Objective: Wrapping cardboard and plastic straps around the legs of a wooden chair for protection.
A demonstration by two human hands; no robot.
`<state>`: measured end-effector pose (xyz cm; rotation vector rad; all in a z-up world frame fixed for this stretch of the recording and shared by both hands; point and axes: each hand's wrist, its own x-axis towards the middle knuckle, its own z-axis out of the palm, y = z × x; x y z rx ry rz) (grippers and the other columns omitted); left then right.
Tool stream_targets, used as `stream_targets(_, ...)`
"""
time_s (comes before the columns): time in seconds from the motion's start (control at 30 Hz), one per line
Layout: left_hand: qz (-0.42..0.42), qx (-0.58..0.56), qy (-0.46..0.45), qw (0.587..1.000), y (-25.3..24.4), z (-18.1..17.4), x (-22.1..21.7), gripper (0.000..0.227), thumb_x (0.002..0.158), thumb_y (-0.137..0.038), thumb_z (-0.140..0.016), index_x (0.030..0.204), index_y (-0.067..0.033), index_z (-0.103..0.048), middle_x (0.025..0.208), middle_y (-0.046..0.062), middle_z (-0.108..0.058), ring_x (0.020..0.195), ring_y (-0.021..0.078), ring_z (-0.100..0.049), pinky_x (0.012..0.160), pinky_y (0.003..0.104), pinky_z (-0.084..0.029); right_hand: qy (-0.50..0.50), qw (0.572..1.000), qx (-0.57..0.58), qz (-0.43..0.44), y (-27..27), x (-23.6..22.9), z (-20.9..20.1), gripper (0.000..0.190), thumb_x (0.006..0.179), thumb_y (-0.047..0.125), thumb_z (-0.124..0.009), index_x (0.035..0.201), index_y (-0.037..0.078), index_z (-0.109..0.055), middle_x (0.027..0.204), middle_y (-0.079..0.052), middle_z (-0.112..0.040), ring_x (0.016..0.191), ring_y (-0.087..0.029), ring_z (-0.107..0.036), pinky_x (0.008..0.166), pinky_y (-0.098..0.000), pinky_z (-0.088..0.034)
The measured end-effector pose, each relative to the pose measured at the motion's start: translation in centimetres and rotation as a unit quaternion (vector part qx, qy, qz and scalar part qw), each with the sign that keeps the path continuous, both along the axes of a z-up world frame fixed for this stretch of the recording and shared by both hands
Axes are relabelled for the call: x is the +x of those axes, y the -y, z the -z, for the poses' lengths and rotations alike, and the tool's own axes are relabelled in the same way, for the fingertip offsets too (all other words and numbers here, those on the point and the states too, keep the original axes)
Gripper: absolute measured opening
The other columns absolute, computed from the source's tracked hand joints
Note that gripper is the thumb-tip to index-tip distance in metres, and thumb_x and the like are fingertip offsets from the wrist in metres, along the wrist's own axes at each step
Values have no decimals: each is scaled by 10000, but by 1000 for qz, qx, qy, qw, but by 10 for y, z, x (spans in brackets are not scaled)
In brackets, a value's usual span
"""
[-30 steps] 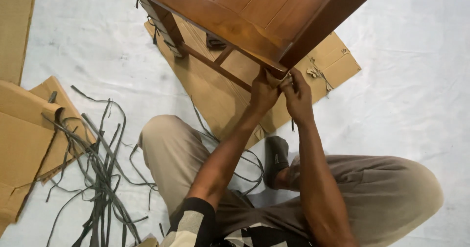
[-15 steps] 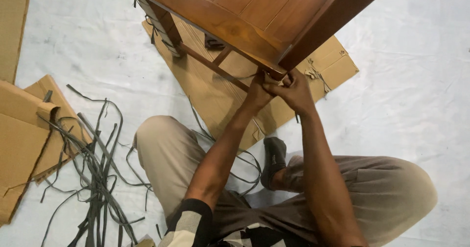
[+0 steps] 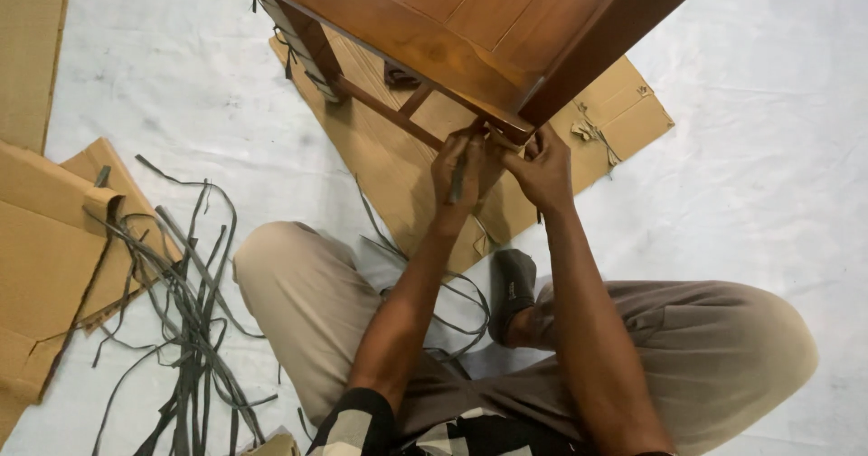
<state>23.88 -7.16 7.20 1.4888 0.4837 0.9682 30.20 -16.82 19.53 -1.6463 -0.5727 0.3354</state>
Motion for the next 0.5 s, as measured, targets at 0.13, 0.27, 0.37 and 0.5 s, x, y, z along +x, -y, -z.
stream_targets(0.13,-63,122,-57,989,9,-27,-12,107,999,-186,-692,997,-124,-779,904,30,-740,867,188,-756,771,281,-586,3,1000,4,9,-1,0,7,275,700,3,-705,923,133,-610,547,56,-343,510,-39,-330,476,-205,-309)
stream_targets(0.27,-98,-11,-39,994,28,-49,-15,33,955,-50,-741,953,-33,-769,845,126,-769,835,135,-709,773,327,-582,-11,999,11,28,-3,-5,4,298,716,-8,-713,964,130,-620,560,56,-327,521,-52,-344,488,-215,-348)
stream_targets(0.37,-102,-50,-25,993,37,-50,-13,45,965,-79,-745,956,-40,-766,821,111,-753,840,86,-663,777,304,-560,-21,999,17,38,1,-6,14,296,763,34,-754,1008,118,-613,594,45,-351,545,-61,-374,507,-233,-374)
stream_targets(0.5,-83,-118,-44,989,40,-46,-13,115,963,-206,-761,961,-91,-762,795,80,-737,775,89,-631,749,306,-533,-10,997,-3,72,10,-9,36,370,860,101,-790,1178,48,-609,696,-2,-406,634,-113,-432,565,-276,-420)
